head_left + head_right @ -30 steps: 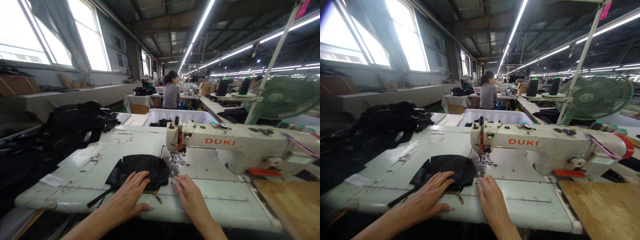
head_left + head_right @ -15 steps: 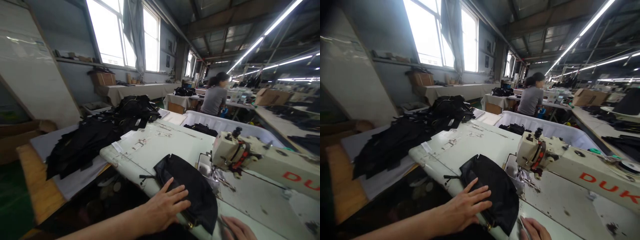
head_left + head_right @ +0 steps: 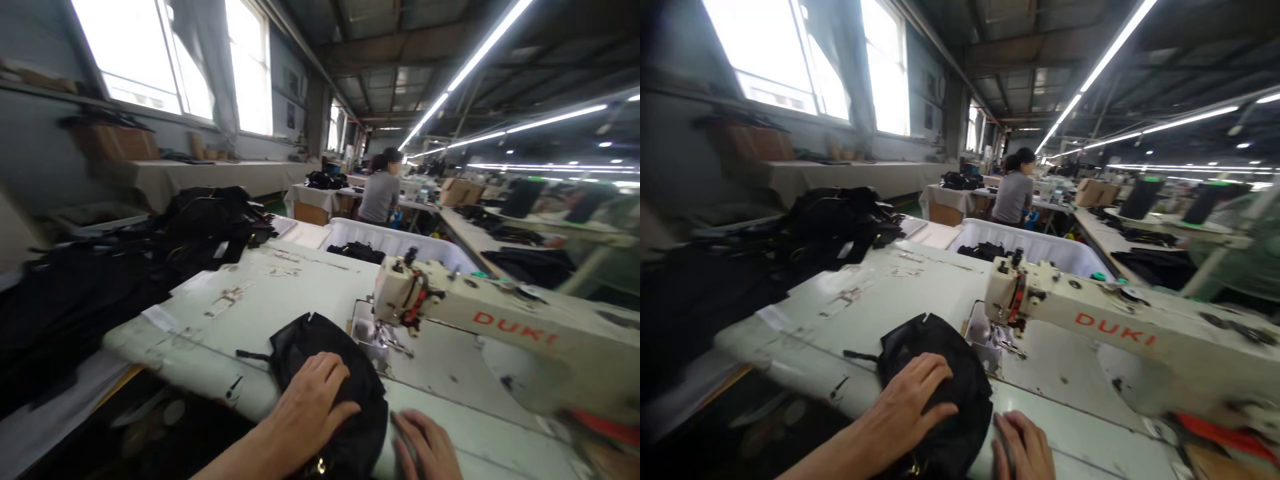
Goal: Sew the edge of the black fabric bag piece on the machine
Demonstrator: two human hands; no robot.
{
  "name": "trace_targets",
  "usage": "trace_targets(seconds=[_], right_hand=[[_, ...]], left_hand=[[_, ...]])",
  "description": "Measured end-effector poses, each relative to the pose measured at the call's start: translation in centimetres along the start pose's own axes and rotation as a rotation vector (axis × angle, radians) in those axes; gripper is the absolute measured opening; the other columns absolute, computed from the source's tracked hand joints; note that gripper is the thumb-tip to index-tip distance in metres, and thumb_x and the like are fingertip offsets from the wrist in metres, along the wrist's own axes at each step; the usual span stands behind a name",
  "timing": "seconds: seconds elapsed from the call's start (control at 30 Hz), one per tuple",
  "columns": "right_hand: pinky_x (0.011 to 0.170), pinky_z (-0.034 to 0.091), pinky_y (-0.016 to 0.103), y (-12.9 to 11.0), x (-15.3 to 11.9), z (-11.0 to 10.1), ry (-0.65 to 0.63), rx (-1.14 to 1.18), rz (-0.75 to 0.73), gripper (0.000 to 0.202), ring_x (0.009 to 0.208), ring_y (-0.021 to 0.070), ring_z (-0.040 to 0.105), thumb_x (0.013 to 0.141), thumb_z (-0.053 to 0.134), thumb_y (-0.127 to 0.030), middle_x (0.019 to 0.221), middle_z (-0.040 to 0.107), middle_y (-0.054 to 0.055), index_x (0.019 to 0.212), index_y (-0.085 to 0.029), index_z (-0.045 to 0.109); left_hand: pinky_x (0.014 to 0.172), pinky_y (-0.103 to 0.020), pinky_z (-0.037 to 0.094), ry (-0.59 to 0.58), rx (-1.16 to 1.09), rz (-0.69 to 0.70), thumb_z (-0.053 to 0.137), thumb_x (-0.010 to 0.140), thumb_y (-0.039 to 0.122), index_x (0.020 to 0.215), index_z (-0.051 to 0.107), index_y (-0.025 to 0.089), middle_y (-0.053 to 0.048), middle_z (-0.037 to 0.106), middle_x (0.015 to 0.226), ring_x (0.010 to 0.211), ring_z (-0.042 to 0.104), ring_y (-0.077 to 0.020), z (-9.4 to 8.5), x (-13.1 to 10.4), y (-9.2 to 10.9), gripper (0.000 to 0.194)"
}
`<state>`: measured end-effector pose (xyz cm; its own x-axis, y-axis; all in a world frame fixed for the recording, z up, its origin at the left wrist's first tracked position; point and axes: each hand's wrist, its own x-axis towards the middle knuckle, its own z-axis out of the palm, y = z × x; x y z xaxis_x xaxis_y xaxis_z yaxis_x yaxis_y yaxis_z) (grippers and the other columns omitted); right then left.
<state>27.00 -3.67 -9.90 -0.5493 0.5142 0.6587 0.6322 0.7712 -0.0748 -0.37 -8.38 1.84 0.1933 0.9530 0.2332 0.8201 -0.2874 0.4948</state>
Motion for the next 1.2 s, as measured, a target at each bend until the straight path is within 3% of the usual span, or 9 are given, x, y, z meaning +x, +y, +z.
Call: trace_targets(seconds=[0.07, 0.23, 0.47, 0.93, 1.03, 1.2], right_hand=[[0.078, 0.059, 0.034, -1.7, 1.0, -0.3, -0.023, -0.008, 0.105, 0.031, 0.094, 0.0251, 0.067, 0.092, 0.057, -0.025, 0.108, 0.068, 0.01, 0.122, -0.022, 0.062], [0.081, 0.057, 0.038, -4.2, 2.3, -0.4, -0.029, -0.02, 0.267, 0.037, 0.098, 0.0257, 0.063, 0.088, 0.052, -0.013, 0.111, 0.065, 0.01, 0.124, -0.021, 0.059], [0.096, 0.049, 0.046, -5.3, 3.7, -4.5, -0.132, 0.182, 0.521, 0.026, 0.108, 0.026, 0.055, 0.096, 0.047, -0.017, 0.114, 0.059, 0.01, 0.116, -0.022, 0.063], [0.096, 0.044, 0.049, -4.6, 4.3, -4.4, -0.211, 0.243, 0.507, 0.026, 0.111, 0.0279, 0.052, 0.097, 0.047, -0.021, 0.117, 0.058, 0.01, 0.119, -0.021, 0.062], [0.097, 0.043, 0.046, -4.9, 5.3, -4.3, -0.202, 0.384, 0.533, 0.024, 0.109, 0.027, 0.052, 0.098, 0.046, -0.022, 0.114, 0.059, 0.009, 0.114, -0.022, 0.064], [0.085, 0.048, 0.033, -6.2, 8.6, -3.8, -0.065, 0.936, 0.598, 0.022, 0.095, 0.0213, 0.057, 0.098, 0.046, -0.032, 0.101, 0.061, 0.006, 0.108, -0.021, 0.062]], left_hand=[[0.094, -0.038, 0.046, -0.036, 0.064, 0.015, 0.069, 0.087, 0.022, 0.111, 0.061, 0.019, -0.007, 0.06, 0.118, 0.108, 0.055, -0.025, 1.0, 1.4, 0.8, 0.026], [0.078, -0.039, 0.049, -0.167, 0.162, 0.111, 0.067, 0.08, 0.007, 0.089, 0.066, 0.017, -0.007, 0.066, 0.095, 0.089, 0.059, -0.0277, 3.2, 3.2, 0.8, 0.014], [0.083, -0.034, 0.043, -0.178, 0.079, 0.145, 0.043, 0.098, 0.014, 0.088, 0.058, 0.018, -0.005, 0.059, 0.092, 0.09, 0.053, -0.0216, 3.2, 2.9, -0.3, 0.018], [0.079, -0.032, 0.04, -0.106, -0.133, 0.063, 0.047, 0.095, 0.015, 0.082, 0.053, 0.02, -0.002, 0.055, 0.086, 0.085, 0.052, -0.0202, 3.2, 2.9, -0.2, 0.015], [0.078, -0.029, 0.041, -0.078, -0.227, 0.046, 0.047, 0.096, 0.016, 0.084, 0.052, 0.02, -0.001, 0.055, 0.087, 0.084, 0.054, -0.0183, 2.7, 2.6, 0.0, 0.013], [0.077, -0.025, 0.045, -0.021, -0.36, 0.089, 0.046, 0.097, 0.017, 0.082, 0.048, 0.02, -0.001, 0.056, 0.087, 0.084, 0.056, -0.0155, 1.3, 2.2, 0.7, 0.015]])
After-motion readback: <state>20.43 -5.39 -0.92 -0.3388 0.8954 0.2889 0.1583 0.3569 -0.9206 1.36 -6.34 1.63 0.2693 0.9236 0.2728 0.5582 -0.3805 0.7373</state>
